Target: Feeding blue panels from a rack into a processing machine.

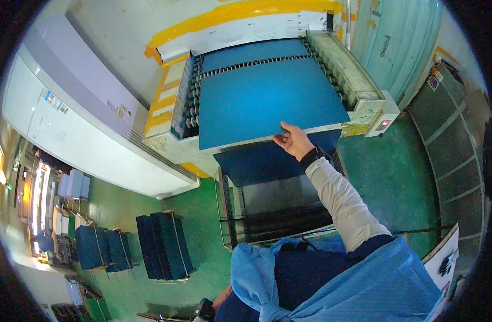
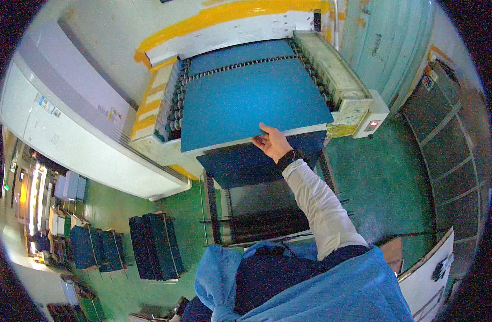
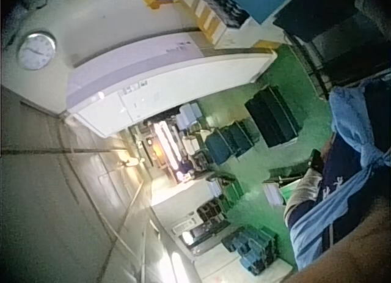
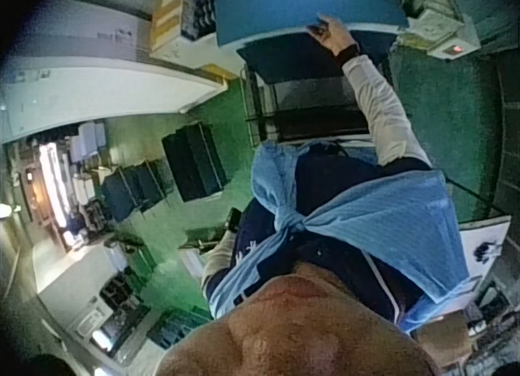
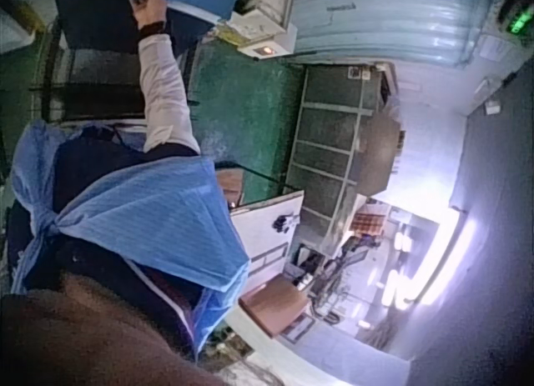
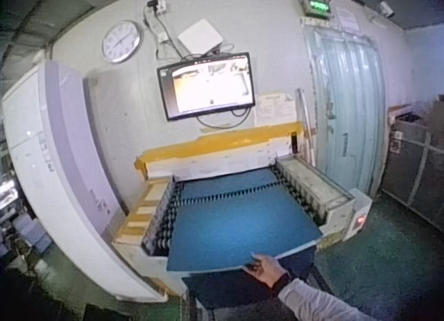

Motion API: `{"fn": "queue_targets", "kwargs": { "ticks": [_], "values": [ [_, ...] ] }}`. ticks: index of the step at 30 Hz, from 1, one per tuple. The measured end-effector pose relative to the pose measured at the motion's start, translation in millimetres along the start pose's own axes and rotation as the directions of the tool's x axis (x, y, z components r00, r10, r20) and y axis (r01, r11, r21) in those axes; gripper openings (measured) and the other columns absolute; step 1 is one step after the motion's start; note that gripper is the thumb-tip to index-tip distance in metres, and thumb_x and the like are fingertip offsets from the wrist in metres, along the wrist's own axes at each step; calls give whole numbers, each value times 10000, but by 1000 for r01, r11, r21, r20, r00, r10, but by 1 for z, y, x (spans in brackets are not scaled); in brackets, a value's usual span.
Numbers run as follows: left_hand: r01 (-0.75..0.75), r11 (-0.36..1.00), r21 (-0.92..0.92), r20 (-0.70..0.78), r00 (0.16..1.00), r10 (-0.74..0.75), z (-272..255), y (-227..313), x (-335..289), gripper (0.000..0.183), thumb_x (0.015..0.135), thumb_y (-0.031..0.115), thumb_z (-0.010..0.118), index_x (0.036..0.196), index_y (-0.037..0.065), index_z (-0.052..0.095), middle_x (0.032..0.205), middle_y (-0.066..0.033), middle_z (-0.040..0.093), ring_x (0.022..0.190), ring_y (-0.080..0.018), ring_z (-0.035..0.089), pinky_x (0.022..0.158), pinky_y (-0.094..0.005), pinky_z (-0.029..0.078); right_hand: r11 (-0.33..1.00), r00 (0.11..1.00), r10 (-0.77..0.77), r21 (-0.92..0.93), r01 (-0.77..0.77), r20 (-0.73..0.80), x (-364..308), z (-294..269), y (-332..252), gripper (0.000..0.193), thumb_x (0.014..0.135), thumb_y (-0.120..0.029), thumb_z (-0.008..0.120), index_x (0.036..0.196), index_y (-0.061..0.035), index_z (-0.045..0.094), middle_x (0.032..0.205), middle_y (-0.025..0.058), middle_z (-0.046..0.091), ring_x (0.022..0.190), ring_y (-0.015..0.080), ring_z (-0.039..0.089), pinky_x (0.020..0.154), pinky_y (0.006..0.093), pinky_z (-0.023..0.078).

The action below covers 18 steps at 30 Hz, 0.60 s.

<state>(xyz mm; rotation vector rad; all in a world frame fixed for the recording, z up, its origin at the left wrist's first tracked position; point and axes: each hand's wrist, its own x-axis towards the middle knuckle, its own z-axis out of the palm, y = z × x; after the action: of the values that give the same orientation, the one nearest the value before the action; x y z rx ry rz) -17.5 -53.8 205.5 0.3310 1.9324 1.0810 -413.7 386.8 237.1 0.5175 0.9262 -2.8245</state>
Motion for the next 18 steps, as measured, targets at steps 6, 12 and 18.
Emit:
{"fn": "queue_targets", "kwargs": {
  "ticks": [6,12,18],
  "values": [
    [2,1000,-18,-4,1000,-2,6,-1,-6,597,853,239,606,1379,69,380,1444,-191,324,1322,-375,352,1078,-410,341,884,997,-37,-462,66,71,-19,1,14,411,831,-317,716,1082,-19,585,1058,112,631,1048,260,590,872,395,493],
    [-2,1000,-18,-5,1000,2,7,1,-8,603,849,238,612,1379,69,380,1446,-191,322,1324,-376,351,1079,-411,340,-242,794,-428,-901,359,431,-4,-26,33,342,719,-226,743,1014,-62,688,1116,128,640,1064,348,560,923,402,446],
    [-6,1000,-23,-10,1000,6,6,4,-9,609,845,237,617,1379,68,380,1448,-192,320,1325,-377,349,1081,-411,338,-517,736,-406,-800,304,542,-11,-31,36,301,718,-140,723,1012,-81,686,1020,100,640,1055,328,524,894,456,404]
  ]
}}
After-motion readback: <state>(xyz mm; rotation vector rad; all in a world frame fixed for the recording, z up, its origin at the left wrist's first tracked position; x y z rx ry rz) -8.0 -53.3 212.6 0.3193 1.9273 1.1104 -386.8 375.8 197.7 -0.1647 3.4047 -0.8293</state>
